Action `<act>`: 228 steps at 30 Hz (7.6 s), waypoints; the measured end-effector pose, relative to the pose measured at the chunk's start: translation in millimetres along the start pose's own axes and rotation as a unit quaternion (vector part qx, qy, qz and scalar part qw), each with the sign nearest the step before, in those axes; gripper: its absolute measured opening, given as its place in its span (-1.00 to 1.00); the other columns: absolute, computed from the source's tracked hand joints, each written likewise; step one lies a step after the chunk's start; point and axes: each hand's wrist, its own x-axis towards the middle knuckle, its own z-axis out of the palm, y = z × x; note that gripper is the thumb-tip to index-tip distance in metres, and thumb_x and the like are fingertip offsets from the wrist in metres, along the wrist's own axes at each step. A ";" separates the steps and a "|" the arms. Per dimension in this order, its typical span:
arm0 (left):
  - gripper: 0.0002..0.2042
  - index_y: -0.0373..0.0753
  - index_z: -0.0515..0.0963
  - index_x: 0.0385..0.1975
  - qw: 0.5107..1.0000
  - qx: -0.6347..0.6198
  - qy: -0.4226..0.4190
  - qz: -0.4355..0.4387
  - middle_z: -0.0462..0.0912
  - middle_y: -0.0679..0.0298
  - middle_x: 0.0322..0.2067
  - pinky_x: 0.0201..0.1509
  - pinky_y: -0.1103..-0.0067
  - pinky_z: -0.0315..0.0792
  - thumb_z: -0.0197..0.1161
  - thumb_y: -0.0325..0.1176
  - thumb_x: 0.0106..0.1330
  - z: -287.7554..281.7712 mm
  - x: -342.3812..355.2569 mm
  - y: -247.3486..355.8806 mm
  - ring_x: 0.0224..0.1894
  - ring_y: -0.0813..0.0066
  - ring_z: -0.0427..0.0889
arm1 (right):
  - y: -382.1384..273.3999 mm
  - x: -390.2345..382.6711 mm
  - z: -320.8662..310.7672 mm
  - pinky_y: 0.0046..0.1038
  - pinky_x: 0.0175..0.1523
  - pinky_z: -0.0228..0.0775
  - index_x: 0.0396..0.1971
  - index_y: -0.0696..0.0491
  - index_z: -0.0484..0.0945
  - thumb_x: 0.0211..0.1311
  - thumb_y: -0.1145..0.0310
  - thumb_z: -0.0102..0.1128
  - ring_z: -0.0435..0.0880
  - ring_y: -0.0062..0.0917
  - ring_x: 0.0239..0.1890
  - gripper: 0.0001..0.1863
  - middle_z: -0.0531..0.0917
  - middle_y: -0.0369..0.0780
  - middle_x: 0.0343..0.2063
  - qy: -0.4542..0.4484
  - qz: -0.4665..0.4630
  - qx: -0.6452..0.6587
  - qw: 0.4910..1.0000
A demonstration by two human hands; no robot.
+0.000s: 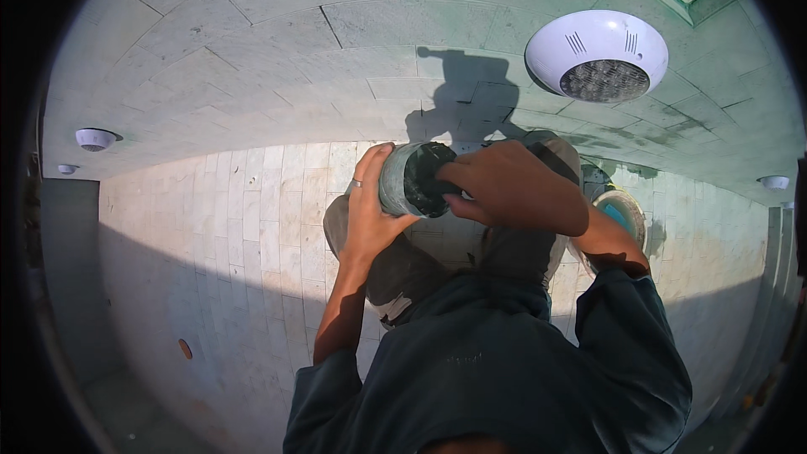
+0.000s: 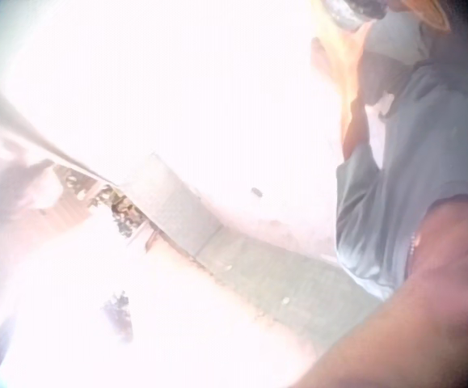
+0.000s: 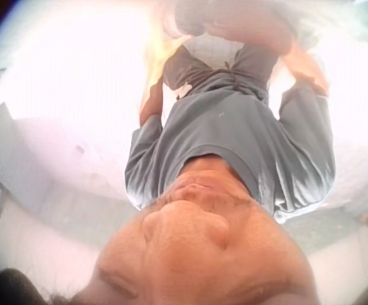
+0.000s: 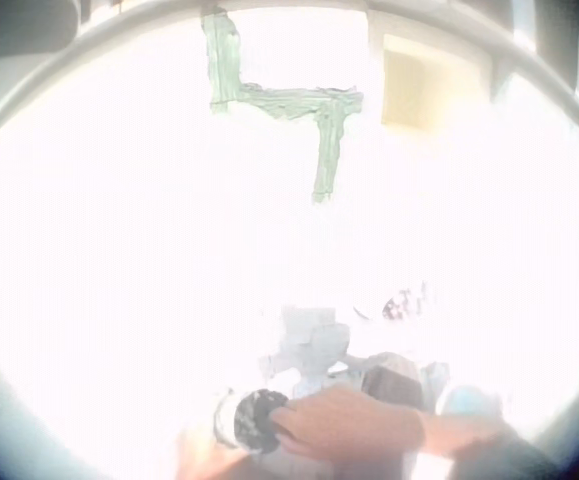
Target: The person wipes a stone-tiled wall with a sponge, mixes a green paste in a container using a spatula, and applies the paste to the tile joints.
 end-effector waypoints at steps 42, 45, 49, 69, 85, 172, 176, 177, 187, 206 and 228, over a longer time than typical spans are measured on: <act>-0.04 -0.40 0.21 0.27 0.982 -0.074 0.035 -0.168 0.47 -0.03 0.06 0.22 0.33 0.38 0.67 -0.35 -0.16 30.1 -35.4 8.2 0.13 0.16 0.51 | 51.3 -35.1 27.8 -0.64 -0.23 0.44 0.28 0.15 0.35 0.39 0.37 0.16 0.57 -0.62 -0.25 -0.50 0.62 -0.12 -0.10 0.281 0.017 0.832 0.478; -0.05 -0.41 0.21 0.27 0.981 -0.105 0.046 -0.159 0.47 -0.04 0.07 0.23 0.34 0.38 0.67 -0.34 -0.15 27.5 -48.7 -2.3 0.13 0.17 0.51 | 47.7 -21.3 -3.2 -0.62 -0.21 0.47 0.25 0.15 0.40 0.38 0.38 0.18 0.60 -0.60 -0.24 -0.53 0.64 -0.11 -0.08 0.356 0.015 0.730 0.582; -0.04 -0.41 0.21 0.27 0.980 -0.111 0.053 -0.159 0.46 -0.04 0.07 0.23 0.34 0.38 0.68 -0.35 -0.16 25.9 -61.2 -7.5 0.13 0.18 0.50 | 53.5 -9.3 -58.4 -0.55 -0.20 0.52 0.13 0.09 0.57 0.33 0.49 0.20 0.66 -0.53 -0.20 -0.63 0.64 -0.15 -0.01 0.442 0.042 0.331 0.833; -0.06 -0.37 0.22 0.29 0.986 -0.044 0.063 -0.146 0.46 0.01 0.07 0.23 0.35 0.36 0.64 -0.38 -0.16 9.6 -69.2 7.5 0.13 0.20 0.49 | 97.3 -23.2 -112.9 -0.38 -0.18 0.59 0.19 -0.13 0.56 -0.07 0.68 0.24 0.63 -0.35 -0.19 -0.29 0.62 -0.22 0.00 0.455 0.007 -0.363 0.813; -0.05 -0.38 0.20 0.29 0.976 -0.122 0.070 -0.167 0.47 0.04 0.03 0.22 0.36 0.36 0.64 -0.39 -0.14 13.6 -72.2 -4.4 0.11 0.23 0.50 | 103.6 -7.4 -121.3 -0.44 -0.21 0.57 0.19 -0.18 0.56 0.04 0.61 0.18 0.63 -0.45 -0.20 -0.36 0.61 -0.25 -0.01 0.453 -0.012 -0.433 0.780; -0.10 -0.36 0.23 0.23 0.933 -0.229 0.111 -0.255 0.51 0.09 0.02 0.15 0.48 0.45 0.67 -0.46 -0.16 -44.4 -86.3 -22.5 0.05 0.33 0.54 | 0.6 158.7 -18.3 -0.66 -0.42 0.43 -0.02 0.17 0.67 0.10 0.53 0.37 0.58 -0.71 -0.52 -0.62 0.61 -0.24 -0.37 0.712 0.036 0.088 0.696; -0.10 -0.37 0.24 0.23 0.936 -0.217 0.123 -0.246 0.51 0.09 0.02 0.15 0.46 0.45 0.67 -0.43 -0.15 -41.5 -87.9 -18.1 0.05 0.33 0.54 | 13.9 126.9 -38.3 -0.68 -0.42 0.40 -0.03 0.20 0.67 0.13 0.50 0.36 0.53 -0.76 -0.53 -0.64 0.59 -0.26 -0.42 0.717 0.060 0.112 0.685; -0.10 -0.37 0.23 0.23 0.937 -0.213 0.122 -0.248 0.51 0.09 0.02 0.15 0.46 0.45 0.67 -0.42 -0.15 -41.7 -89.2 -18.9 0.06 0.32 0.54 | 17.5 116.3 -43.8 -0.68 -0.42 0.39 -0.03 0.20 0.67 0.14 0.50 0.36 0.52 -0.77 -0.53 -0.65 0.59 -0.27 -0.43 0.721 0.075 0.108 0.680; -0.16 -0.38 0.25 0.18 0.939 -0.221 0.093 -0.248 0.53 0.08 -0.01 0.12 0.46 0.47 0.65 -0.43 -0.11 -36.6 -82.3 -13.4 0.03 0.32 0.56 | 38.0 85.8 -45.1 -0.61 -0.41 0.47 0.00 0.20 0.66 0.10 0.57 0.37 0.56 -0.67 -0.48 -0.61 0.60 -0.23 -0.34 0.788 0.124 0.002 0.602; -0.17 -0.39 0.26 0.16 0.941 -0.205 0.105 -0.249 0.51 0.06 0.01 0.11 0.46 0.47 0.66 -0.41 -0.11 -35.6 -80.0 0.2 0.03 0.31 0.56 | 22.5 115.0 -45.7 -0.63 -0.41 0.44 -0.05 0.25 0.65 0.21 0.49 0.33 0.60 -0.70 -0.51 -0.69 0.62 -0.21 -0.36 0.683 0.052 0.270 0.677; -0.19 -0.40 0.26 0.13 0.946 -0.214 0.093 -0.225 0.56 0.07 -0.06 0.06 0.46 0.49 0.65 -0.42 -0.11 -24.7 -73.2 -0.9 -0.04 0.33 0.60 | -10.0 144.0 -23.8 -0.57 -0.38 0.55 0.01 0.15 0.65 0.15 0.55 0.35 0.66 -0.60 -0.44 -0.62 0.64 -0.19 -0.29 0.734 0.074 0.150 0.658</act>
